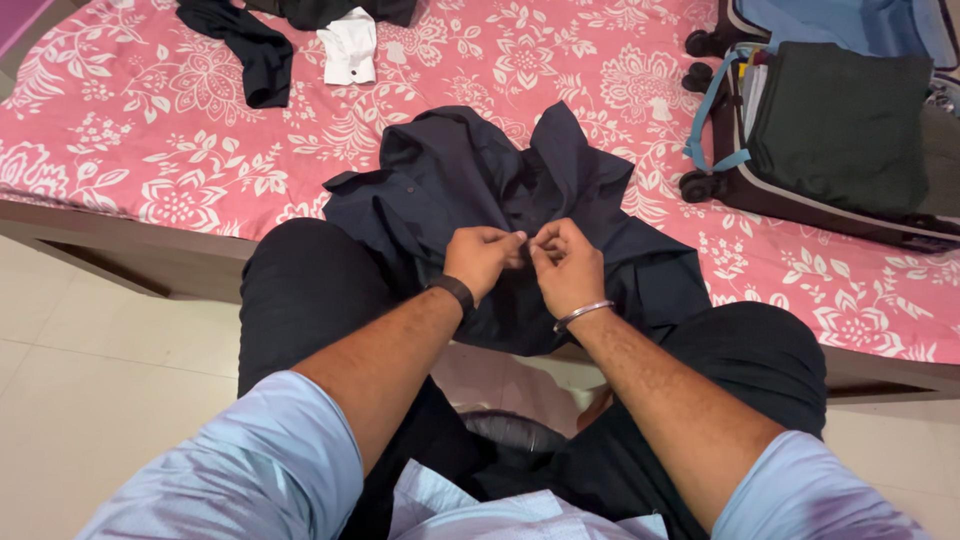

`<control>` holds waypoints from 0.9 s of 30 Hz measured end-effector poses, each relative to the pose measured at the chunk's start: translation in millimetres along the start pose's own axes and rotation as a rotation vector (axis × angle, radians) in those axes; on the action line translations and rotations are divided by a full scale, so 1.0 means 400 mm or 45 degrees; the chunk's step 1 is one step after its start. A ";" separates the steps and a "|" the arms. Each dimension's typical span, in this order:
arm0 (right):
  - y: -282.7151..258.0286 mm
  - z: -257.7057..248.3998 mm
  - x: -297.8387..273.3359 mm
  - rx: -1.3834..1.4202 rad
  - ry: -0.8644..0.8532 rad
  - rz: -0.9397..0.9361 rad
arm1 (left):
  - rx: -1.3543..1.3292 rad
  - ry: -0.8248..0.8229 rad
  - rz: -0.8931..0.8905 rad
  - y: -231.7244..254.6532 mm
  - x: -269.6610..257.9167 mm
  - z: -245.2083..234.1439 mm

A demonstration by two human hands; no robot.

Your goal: The person buttons a shirt by hand, fastens the buttons along the front, and holds up the shirt.

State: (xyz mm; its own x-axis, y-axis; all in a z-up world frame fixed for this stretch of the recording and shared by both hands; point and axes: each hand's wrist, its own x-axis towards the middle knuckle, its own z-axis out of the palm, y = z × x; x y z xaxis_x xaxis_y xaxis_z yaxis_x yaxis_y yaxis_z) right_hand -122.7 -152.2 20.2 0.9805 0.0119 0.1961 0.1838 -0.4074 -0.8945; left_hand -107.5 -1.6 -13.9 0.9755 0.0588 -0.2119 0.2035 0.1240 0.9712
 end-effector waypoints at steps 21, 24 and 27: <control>0.101 0.038 0.034 0.248 -0.106 0.133 | 0.492 0.165 0.165 0.000 -0.016 0.020; 0.110 0.038 0.038 0.164 -0.093 0.160 | 0.542 0.152 0.248 -0.004 -0.011 0.023; 0.123 0.036 0.044 0.173 -0.096 0.212 | 0.596 0.139 0.330 -0.006 -0.007 0.025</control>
State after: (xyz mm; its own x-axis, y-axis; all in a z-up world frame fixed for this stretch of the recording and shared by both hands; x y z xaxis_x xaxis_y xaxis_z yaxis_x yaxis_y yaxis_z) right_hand -95.2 -158.9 -26.1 0.9996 0.0254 0.0154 0.0219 -0.2827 -0.9590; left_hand -109.8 -12.0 -14.6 0.9894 0.1345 0.0550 -0.0028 -0.3609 0.9326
